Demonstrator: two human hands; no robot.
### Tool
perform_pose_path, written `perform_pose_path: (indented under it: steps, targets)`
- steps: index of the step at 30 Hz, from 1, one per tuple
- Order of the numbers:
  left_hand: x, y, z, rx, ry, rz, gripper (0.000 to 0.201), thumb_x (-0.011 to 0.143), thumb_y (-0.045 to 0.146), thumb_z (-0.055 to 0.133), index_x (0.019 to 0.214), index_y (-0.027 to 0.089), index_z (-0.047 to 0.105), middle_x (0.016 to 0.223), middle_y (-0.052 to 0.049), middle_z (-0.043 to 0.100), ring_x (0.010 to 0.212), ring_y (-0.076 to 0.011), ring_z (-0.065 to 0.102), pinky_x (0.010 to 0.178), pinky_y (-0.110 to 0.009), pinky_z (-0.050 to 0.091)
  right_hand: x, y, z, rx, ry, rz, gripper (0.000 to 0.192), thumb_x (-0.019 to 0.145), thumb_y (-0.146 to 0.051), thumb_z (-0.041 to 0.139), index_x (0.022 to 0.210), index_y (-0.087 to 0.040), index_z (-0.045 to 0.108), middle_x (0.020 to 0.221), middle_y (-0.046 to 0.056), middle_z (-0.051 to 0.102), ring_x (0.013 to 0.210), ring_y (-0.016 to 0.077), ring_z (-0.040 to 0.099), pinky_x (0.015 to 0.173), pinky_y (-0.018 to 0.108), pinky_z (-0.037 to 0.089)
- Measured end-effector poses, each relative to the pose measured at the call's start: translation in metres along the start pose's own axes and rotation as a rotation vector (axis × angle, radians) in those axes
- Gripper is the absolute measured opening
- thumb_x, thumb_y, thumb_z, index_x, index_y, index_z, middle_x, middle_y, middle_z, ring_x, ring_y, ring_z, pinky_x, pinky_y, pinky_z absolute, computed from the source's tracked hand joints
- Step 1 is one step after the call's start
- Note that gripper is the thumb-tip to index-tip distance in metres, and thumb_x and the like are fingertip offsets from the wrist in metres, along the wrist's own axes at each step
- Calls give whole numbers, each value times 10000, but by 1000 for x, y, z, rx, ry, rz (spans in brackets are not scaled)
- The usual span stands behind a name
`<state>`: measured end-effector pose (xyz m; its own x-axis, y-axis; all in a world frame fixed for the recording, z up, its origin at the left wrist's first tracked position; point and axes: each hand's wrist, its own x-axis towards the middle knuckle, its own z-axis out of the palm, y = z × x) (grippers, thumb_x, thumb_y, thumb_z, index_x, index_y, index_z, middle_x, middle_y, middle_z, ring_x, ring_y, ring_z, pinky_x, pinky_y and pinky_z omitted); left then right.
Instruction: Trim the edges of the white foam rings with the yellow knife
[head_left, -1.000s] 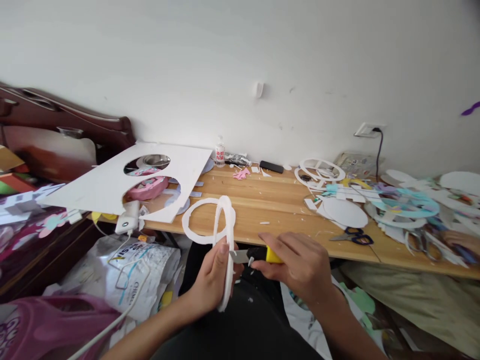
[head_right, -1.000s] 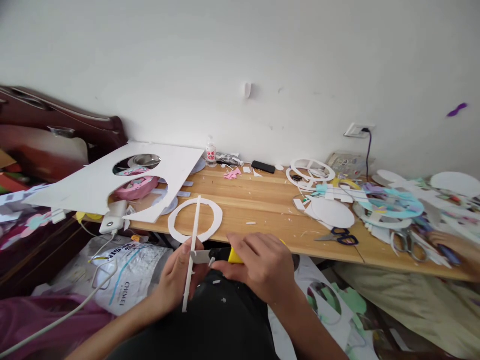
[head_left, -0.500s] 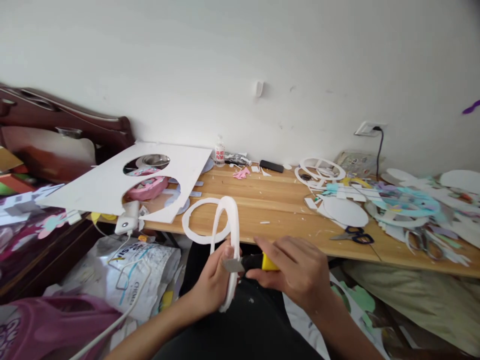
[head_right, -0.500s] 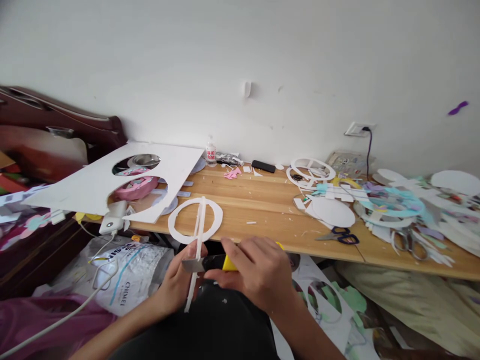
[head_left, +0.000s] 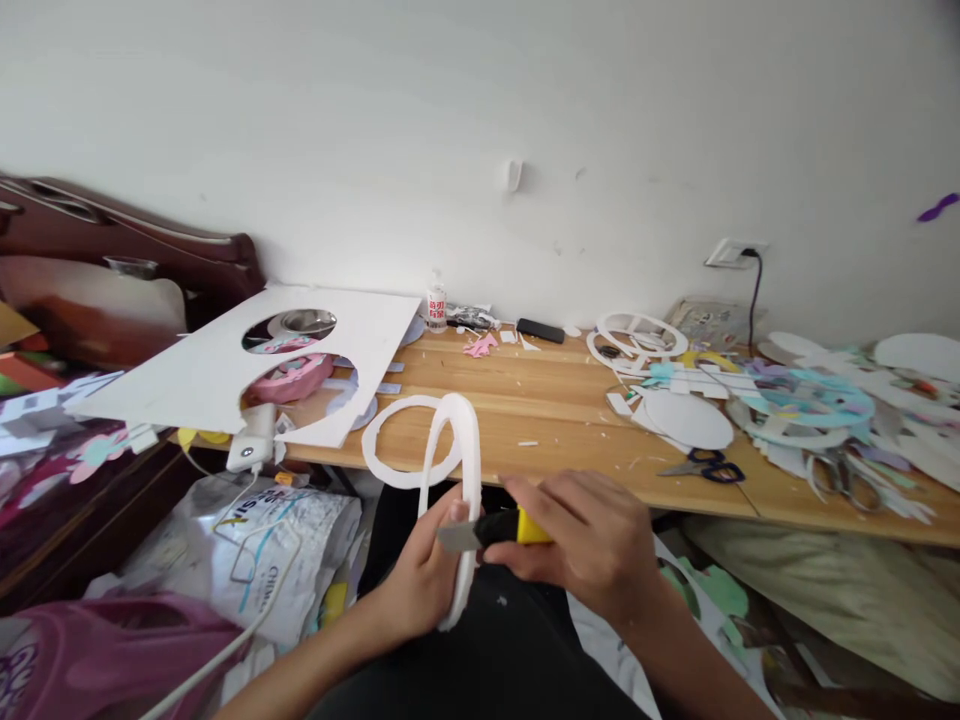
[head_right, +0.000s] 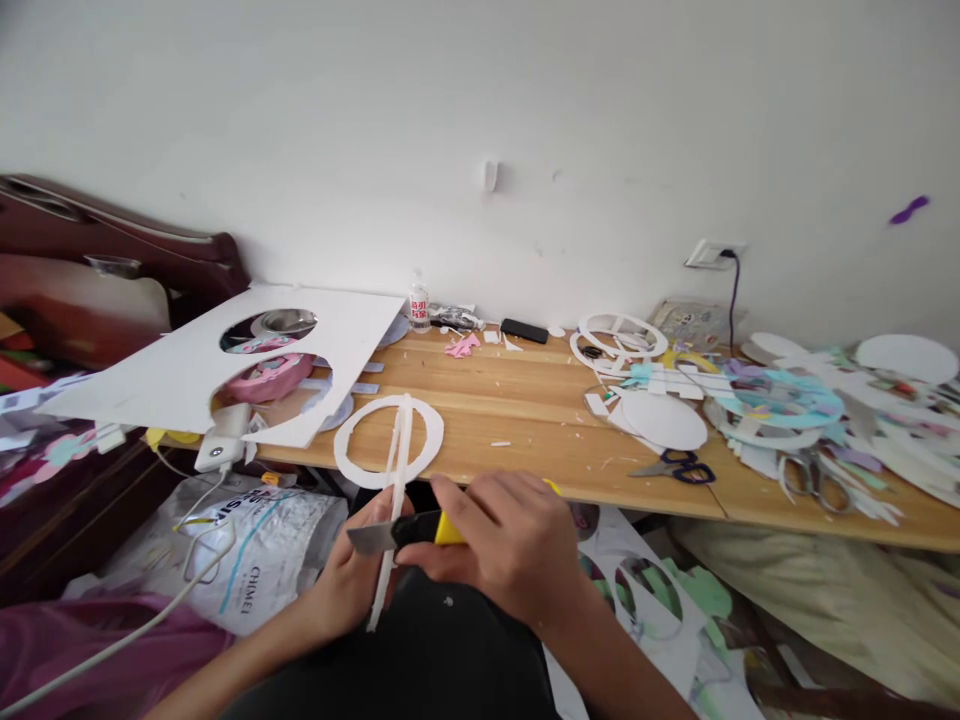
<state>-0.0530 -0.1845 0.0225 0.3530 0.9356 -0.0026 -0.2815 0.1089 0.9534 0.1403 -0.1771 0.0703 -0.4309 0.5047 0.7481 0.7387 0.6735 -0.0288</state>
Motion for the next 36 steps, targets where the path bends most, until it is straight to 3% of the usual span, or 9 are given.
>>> perform_pose_path:
  steps: [8,15,21,30,36]
  targets:
    - [-2,2,-1,-125,-197,108,407,993,534,385,760,203,426,555,72,326,450,-72,275,422,-201,227,-7,21,-1,-123,40,51,401,922,-502,606,1029,-135,727,685,22,660,608,123,590,613,264,378]
    - [0,-4,-6,-156,-147,97,410,990,532,394,754,199,430,561,72,317,462,-75,279,438,-208,241,-4,11,-6,-27,56,72,451,937,-525,563,1042,-113,714,656,27,627,605,131,581,611,268,376]
    - [-7,-2,-9,26,-146,-3,497,916,647,444,809,172,543,608,26,456,472,-83,340,413,-224,242,-1,1,-4,-18,-29,28,508,929,-602,516,1028,-150,724,674,28,642,650,143,597,653,277,389]
    - [5,-7,-2,-243,-211,37,429,969,546,445,717,201,408,521,81,331,402,-56,263,405,-191,227,-7,8,5,-94,18,50,467,940,-558,539,1013,-140,733,661,25,635,621,142,572,640,281,373]
    - [3,-10,-10,-223,-239,50,428,971,550,433,730,196,420,501,87,320,384,-50,249,397,-184,216,-14,26,12,-154,38,107,390,923,-501,606,1032,-149,732,674,21,649,636,143,602,652,276,375]
